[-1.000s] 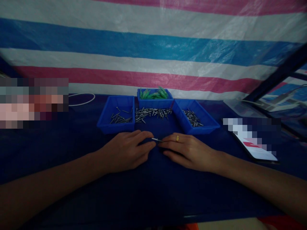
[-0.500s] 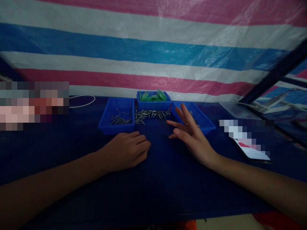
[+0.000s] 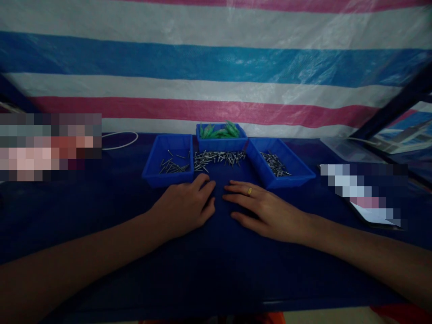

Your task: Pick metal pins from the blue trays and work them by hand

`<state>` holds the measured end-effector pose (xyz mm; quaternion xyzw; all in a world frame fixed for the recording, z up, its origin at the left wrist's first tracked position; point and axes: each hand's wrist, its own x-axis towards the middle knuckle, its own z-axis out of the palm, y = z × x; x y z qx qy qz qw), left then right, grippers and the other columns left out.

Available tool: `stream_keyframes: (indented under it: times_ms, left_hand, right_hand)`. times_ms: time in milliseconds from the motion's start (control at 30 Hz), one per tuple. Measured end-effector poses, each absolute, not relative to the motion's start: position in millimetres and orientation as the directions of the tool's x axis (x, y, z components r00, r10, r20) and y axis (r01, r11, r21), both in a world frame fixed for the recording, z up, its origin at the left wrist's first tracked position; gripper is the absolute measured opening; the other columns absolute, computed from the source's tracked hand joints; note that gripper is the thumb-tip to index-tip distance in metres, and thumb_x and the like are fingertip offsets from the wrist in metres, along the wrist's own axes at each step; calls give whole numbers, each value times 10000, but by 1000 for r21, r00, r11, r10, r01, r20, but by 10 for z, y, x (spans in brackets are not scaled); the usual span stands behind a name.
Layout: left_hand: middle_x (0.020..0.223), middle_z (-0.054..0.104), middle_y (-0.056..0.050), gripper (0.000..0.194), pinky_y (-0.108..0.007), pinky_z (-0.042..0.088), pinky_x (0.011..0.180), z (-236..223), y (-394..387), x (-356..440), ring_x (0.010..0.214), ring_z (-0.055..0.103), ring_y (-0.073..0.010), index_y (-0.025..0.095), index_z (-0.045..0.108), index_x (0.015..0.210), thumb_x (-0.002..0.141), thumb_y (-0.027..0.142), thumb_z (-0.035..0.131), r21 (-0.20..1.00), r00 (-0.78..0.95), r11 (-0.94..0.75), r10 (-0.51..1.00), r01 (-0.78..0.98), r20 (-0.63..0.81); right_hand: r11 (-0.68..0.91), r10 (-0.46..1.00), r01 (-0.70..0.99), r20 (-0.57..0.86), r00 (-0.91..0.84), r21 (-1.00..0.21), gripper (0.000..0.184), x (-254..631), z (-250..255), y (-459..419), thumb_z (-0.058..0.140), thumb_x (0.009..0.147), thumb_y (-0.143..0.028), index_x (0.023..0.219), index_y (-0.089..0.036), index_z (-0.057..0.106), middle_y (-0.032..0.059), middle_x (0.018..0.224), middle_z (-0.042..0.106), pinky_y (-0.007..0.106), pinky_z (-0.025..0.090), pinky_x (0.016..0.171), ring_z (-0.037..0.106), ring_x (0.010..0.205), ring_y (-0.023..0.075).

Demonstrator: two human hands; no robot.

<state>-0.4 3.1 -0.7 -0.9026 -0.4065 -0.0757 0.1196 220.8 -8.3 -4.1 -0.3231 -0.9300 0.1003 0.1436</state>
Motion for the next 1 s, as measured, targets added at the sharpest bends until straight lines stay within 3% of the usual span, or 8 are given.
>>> stream_keyframes:
  times_ms: [133, 267, 400, 567, 800, 1000]
  left_hand:
    - [1355, 432, -149, 444, -321, 537, 637, -14, 50, 29, 803, 661, -217, 136, 435, 1295, 903, 331, 359, -199, 651, -621, 737, 758, 182]
    - [1380, 401, -171, 496, -386, 544, 638, -1, 77, 72, 766, 672, -255, 121, 400, 1331, 910, 371, 323, -213, 606, -575, 786, 790, 122]
    - [1387, 405, -136, 481, -377, 547, 673, 9, 87, 77, 831, 666, -250, 132, 414, 1325, 912, 363, 326, -171, 612, -591, 781, 788, 123]
    - [1299, 523, -66, 392, -325, 545, 724, -4, 50, -3, 896, 652, -199, 169, 508, 1243, 913, 299, 342, -110, 722, -716, 669, 690, 174]
    - [1216, 580, -126, 334, -342, 544, 606, -36, -2, -44, 780, 659, -223, 118, 605, 1101, 883, 274, 405, -209, 685, -655, 665, 726, 297]
    - [1102, 640, -79, 288, -310, 539, 656, -39, 26, -82, 799, 641, -186, 129, 600, 1085, 899, 225, 402, -250, 837, -810, 451, 530, 311]
  right_hand:
    - [786, 616, 571, 221, -756, -238, 375, 2193, -37, -68, 462, 906, -286, 1242, -130, 518, 159, 1309, 492, 433, 400, 1015, 415, 1256, 243]
    - [795, 606, 568, 223, -764, -211, 362, 2174, -23, -65, 462, 904, -281, 1219, -118, 534, 160, 1290, 508, 430, 410, 1006, 442, 1231, 247]
    - [797, 604, 573, 223, -765, -192, 359, 2180, -25, -63, 454, 909, -283, 1222, -125, 530, 154, 1293, 506, 423, 414, 1003, 445, 1228, 242]
    - [802, 596, 571, 196, -778, -172, 374, 2208, -15, -63, 433, 919, -295, 1242, -124, 516, 148, 1308, 497, 416, 388, 1026, 432, 1241, 240]
    - [815, 579, 556, 186, -794, -162, 378, 2214, 24, -51, 434, 919, -282, 1242, -105, 518, 152, 1302, 505, 408, 382, 1029, 444, 1231, 239]
    - [819, 574, 552, 196, -795, -158, 380, 2223, 5, -36, 436, 919, -291, 1244, -111, 516, 151, 1305, 502, 408, 387, 1024, 452, 1222, 234]
